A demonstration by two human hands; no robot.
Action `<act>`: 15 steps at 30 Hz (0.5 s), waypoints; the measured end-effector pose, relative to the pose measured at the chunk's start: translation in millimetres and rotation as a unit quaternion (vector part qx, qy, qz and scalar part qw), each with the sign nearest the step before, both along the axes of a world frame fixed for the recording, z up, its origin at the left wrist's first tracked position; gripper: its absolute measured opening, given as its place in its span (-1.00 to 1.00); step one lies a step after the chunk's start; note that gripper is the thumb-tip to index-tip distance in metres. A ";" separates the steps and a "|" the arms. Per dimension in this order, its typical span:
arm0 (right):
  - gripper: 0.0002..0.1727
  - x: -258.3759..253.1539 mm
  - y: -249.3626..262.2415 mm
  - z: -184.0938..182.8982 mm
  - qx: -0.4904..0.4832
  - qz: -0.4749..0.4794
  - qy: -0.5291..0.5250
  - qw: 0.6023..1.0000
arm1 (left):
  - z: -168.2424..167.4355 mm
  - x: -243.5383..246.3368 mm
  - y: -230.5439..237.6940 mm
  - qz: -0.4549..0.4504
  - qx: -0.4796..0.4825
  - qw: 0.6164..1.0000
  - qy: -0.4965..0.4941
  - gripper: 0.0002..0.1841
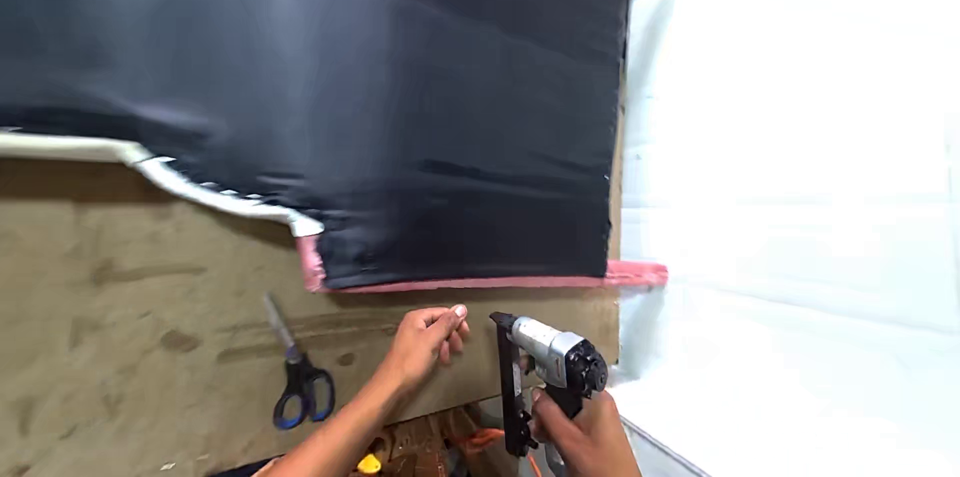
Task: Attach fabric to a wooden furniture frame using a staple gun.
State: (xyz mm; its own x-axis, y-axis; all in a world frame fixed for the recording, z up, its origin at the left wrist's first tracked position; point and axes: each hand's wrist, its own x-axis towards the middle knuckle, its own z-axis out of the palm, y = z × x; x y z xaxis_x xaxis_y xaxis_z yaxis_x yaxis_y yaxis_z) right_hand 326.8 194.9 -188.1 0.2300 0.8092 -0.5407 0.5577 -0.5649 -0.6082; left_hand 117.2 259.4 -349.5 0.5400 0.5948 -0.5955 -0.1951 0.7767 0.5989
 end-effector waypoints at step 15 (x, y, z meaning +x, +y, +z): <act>-0.66 157.0 -6.3 -1.3 0.084 -0.218 -0.071 0.970 | 45.2 186.3 46.0 0.114 -0.082 0.984 -0.111 -0.63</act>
State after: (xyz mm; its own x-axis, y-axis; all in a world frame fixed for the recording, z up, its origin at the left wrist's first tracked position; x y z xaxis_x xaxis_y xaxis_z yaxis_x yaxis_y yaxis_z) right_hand 483.9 188.6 -189.5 0.6332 0.6916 -0.3474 0.3728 -0.6659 -0.6462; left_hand 303.6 305.4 -304.3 0.5315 0.6213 -0.5758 -0.4874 0.7803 0.3920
